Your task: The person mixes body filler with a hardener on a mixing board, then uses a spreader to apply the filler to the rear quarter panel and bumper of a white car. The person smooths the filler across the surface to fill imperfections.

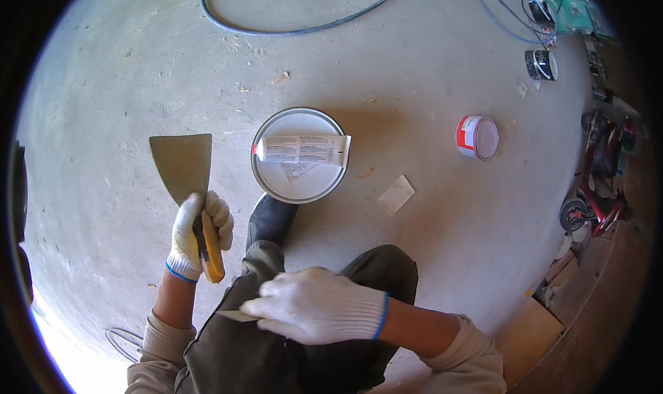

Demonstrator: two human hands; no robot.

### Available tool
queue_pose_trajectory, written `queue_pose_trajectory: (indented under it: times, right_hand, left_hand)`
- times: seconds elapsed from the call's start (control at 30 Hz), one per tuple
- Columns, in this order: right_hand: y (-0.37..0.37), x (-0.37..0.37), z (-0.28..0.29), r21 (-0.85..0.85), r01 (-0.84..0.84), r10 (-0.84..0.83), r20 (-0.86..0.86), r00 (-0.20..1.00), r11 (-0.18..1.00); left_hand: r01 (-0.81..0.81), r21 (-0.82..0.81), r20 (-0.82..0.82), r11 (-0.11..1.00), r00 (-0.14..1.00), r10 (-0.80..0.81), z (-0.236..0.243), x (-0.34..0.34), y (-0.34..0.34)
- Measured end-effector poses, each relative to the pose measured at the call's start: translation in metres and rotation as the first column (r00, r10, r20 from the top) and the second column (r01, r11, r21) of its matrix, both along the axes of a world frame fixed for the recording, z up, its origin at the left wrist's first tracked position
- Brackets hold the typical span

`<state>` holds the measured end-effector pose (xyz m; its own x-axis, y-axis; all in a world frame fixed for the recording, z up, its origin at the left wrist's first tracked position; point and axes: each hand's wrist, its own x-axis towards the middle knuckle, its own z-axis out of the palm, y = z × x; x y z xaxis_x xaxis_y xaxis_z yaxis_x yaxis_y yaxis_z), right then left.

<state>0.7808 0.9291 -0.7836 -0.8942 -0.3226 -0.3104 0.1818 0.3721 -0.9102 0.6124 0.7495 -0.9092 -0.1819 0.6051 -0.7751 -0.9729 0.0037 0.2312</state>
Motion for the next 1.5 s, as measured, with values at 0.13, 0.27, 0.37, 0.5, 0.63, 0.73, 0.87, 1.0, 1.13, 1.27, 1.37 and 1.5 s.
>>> queue_pose_trajectory:
  times: [0.13,0.27,0.37,0.5,0.63,0.73,0.87,1.0,1.13,1.27,1.37,1.5]
  right_hand:
    - [0.05,0.019,-0.001,0.052,0.254,-0.253,-0.019,0.967,0.966]
    - [0.086,-0.003,-0.044,0.483,0.514,-0.344,-0.4,0.85,0.708]
    - [0.097,-0.021,-0.081,0.608,0.496,-0.214,-0.476,0.853,0.62]
    - [0.102,-0.002,-0.102,0.527,0.606,-0.415,-0.444,0.794,0.596]
    - [0.097,0.041,-0.112,0.354,0.708,-0.638,-0.309,0.705,0.611]
    - [0.087,0.058,-0.124,0.241,0.781,-0.765,-0.176,0.62,0.577]
    - [0.075,0.067,-0.127,0.167,0.835,-0.851,0.091,0.517,0.525]
    - [0.074,0.067,-0.123,0.132,0.847,-0.857,0.104,0.504,0.514]
    - [0.074,0.062,-0.12,0.141,0.863,-0.874,0.044,0.484,0.485]
    - [0.073,0.056,-0.118,0.194,0.848,-0.86,-0.032,0.509,0.494]
    - [0.073,0.058,-0.114,0.233,0.84,-0.865,0.014,0.501,0.491]
    - [0.075,0.063,-0.109,0.167,0.881,-0.897,0.102,0.431,0.442]
  left_hand:
    - [0.32,-0.311,-0.349,0.895,0.837,-0.421,-0.004,-0.005,0.011]
    - [0.379,-0.296,-0.436,0.877,0.763,-0.477,-0.006,-0.003,0.029]
    - [0.384,-0.441,-0.47,0.811,0.671,-0.573,-0.007,-0.006,0.033]
    - [0.333,-0.518,-0.61,0.788,0.502,-0.613,-0.009,-0.013,0.029]
    - [0.218,-0.453,-0.687,0.864,0.532,-0.495,-0.014,-0.009,0.032]
    - [0.173,-0.384,-0.674,0.907,0.618,-0.403,-0.014,-0.002,0.04]
    - [0.191,-0.392,-0.657,0.9,0.627,-0.419,-0.015,0.0,0.055]
    - [0.15,-0.443,-0.728,0.884,0.515,-0.452,-0.018,0.0,0.074]
    - [0.151,-0.505,-0.73,0.85,0.451,-0.514,-0.016,-0.002,0.085]
    - [0.138,-0.552,-0.727,0.822,0.402,-0.556,-0.007,-0.003,0.091]
    - [0.162,-0.612,-0.699,0.774,0.348,-0.625,0.0,-0.005,0.094]
    - [0.23,-0.65,-0.657,0.724,0.308,-0.688,0.008,-0.016,0.097]
